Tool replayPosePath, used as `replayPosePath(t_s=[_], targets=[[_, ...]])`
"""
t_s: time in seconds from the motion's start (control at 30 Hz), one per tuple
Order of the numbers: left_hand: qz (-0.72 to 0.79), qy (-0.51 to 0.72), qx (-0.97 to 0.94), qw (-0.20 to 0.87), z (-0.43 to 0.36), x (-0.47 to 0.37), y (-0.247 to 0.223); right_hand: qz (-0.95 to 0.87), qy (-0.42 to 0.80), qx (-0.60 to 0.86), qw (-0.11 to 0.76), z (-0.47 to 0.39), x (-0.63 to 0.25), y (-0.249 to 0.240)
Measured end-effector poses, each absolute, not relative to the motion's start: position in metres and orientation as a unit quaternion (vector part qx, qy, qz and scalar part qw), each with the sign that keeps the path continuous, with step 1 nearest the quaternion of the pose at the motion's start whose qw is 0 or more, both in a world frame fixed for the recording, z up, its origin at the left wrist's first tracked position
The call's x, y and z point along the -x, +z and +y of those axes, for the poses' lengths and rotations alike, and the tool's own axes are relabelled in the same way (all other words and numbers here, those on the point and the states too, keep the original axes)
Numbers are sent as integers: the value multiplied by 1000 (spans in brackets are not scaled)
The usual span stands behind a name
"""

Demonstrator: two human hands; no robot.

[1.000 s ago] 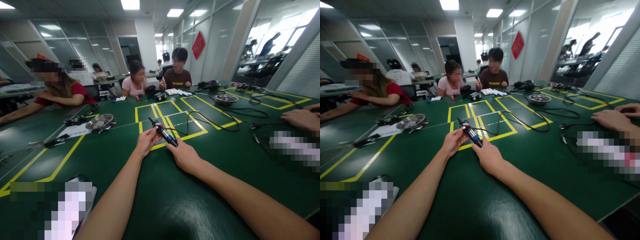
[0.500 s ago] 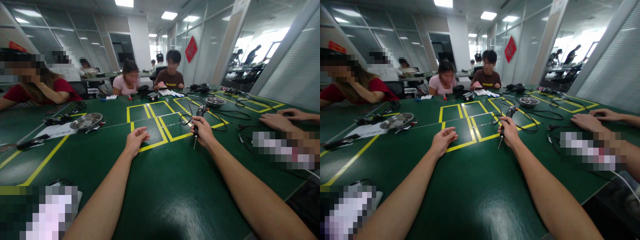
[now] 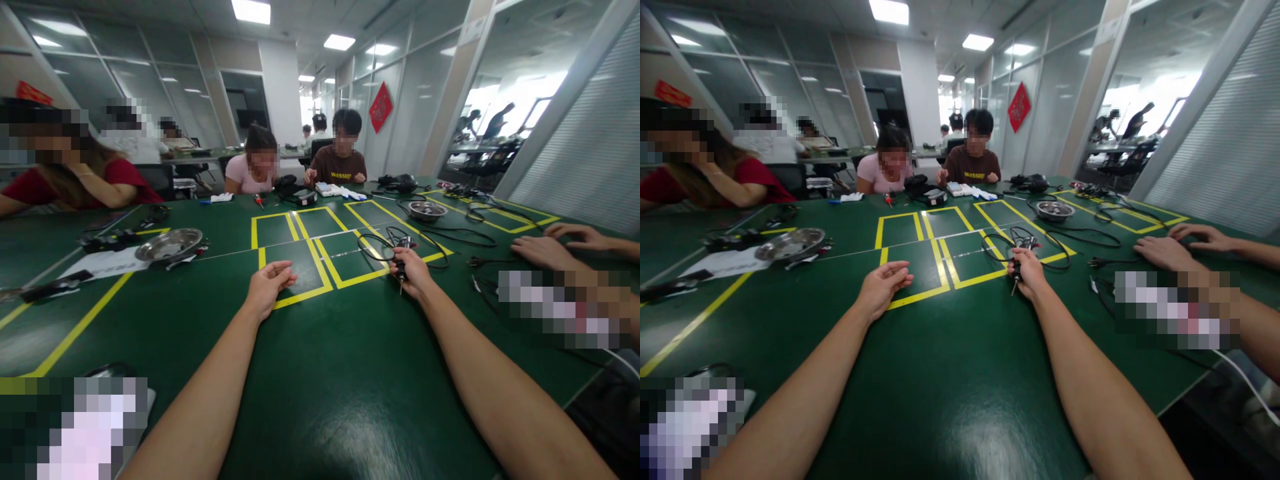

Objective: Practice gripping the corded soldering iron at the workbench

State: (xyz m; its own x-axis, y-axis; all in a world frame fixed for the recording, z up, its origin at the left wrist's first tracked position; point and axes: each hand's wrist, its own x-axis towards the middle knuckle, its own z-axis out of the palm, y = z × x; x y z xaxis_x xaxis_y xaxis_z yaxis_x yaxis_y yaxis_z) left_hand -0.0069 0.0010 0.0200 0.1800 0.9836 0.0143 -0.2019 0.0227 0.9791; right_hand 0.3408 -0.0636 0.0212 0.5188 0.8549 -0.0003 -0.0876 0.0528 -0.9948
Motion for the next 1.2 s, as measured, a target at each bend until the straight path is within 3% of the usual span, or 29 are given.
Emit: replayPosePath(t_s=[0.3,0.47,0.63,0.77,0.93,1.2], targets=[[395,504,-470,608,2,7,21,-462,189,737,456,-87,-300,36],[380,500,-479,614,1,8,20,-606,1,754,252,-106,-251,57],[381,484,-511,599,-1,3,21,-693,-33,696,185,-121,-206,55],[318,486,-477,660,-4,-2,23,-731,-33,668,134,-126,-184,42],[334,507,-451,654,-4,-4,18,-745,-25,653,136,-128,-170,38],[352,524,-437,641,-1,-4,9,-732,65,625,262,-125,-173,29]])
